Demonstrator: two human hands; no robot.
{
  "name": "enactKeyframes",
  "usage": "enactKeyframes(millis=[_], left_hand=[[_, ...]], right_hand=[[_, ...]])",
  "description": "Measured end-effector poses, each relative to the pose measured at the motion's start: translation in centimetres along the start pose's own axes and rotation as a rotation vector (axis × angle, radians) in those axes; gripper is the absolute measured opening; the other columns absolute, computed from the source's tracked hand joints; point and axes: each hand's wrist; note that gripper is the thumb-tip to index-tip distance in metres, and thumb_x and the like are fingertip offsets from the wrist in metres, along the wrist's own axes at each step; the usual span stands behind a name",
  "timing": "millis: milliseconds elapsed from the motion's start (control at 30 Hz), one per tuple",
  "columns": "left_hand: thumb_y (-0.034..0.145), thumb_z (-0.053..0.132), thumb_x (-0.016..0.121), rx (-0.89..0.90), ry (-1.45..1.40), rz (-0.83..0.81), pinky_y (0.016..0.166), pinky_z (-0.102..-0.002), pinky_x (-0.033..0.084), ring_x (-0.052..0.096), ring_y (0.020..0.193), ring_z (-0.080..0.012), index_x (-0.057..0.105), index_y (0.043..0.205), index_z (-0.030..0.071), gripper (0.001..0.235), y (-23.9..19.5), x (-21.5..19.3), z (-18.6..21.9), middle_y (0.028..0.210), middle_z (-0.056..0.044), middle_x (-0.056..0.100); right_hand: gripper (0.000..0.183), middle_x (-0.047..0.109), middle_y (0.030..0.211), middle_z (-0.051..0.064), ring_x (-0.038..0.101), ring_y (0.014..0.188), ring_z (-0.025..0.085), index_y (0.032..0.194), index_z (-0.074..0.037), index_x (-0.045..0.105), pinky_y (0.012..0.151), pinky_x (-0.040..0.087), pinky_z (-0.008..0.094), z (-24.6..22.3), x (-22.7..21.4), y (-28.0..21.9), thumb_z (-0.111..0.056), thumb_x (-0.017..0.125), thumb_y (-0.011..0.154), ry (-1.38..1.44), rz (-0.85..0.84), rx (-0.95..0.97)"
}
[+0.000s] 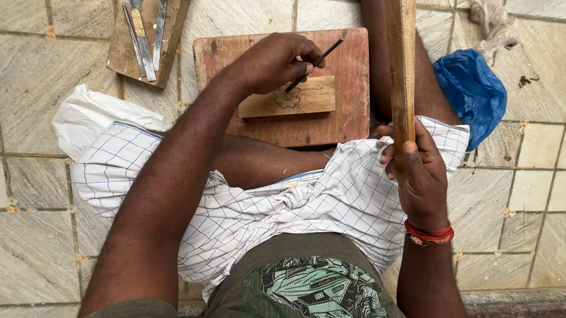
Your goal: The person sits on the floor and carves a floral design into a small rectangular block of wood. They use a chisel held in the left hand and a wooden mallet in the right hand to strike the chisel, removing wood chips to shape the pattern.
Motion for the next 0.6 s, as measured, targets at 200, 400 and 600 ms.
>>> enactKeyframes(millis=[200,400,600], left_hand=[[0.099,0.018,0.065,0.095,0.058,-0.012,0.082,-0.034,0.062,0.073,0.093,-0.0144,0.074,0.115,0.011,0.019,0.7,0.1,-0.1,0.108,-0.008,0.075],[0.095,0.014,0.069,0.107,0.162,-0.073,0.083,-0.034,0.061,0.073,0.096,-0.0144,0.076,0.111,0.013,0.017,1.9,0.6,0.3,0.109,-0.006,0.076],[0.095,0.016,0.070,0.102,0.187,-0.053,0.083,-0.033,0.062,0.074,0.097,-0.0138,0.077,0.108,0.014,0.015,1.8,0.9,0.2,0.105,-0.005,0.077]], right_hand=[[0.054,0.064,0.109,0.005,0.053,0.077,0.005,0.159,0.000,0.045,0.058,0.041,0.016,0.9,-0.2,0.2,-0.031,0.048,0.114,-0.059,0.040,0.008],[0.045,0.061,0.113,0.004,0.057,0.090,0.007,0.151,0.001,0.049,0.075,0.048,0.021,1.5,-0.2,0.6,-0.030,0.050,0.118,0.037,0.071,-0.085],[0.046,0.062,0.116,0.005,0.061,0.094,0.009,0.151,0.001,0.048,0.079,0.051,0.022,1.0,-0.3,0.6,-0.025,0.055,0.114,0.141,0.045,-0.083]])
Point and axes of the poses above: each hand's wrist, its own y-axis towards the middle knuckle, its own x-axis out of the palm, z = x × y
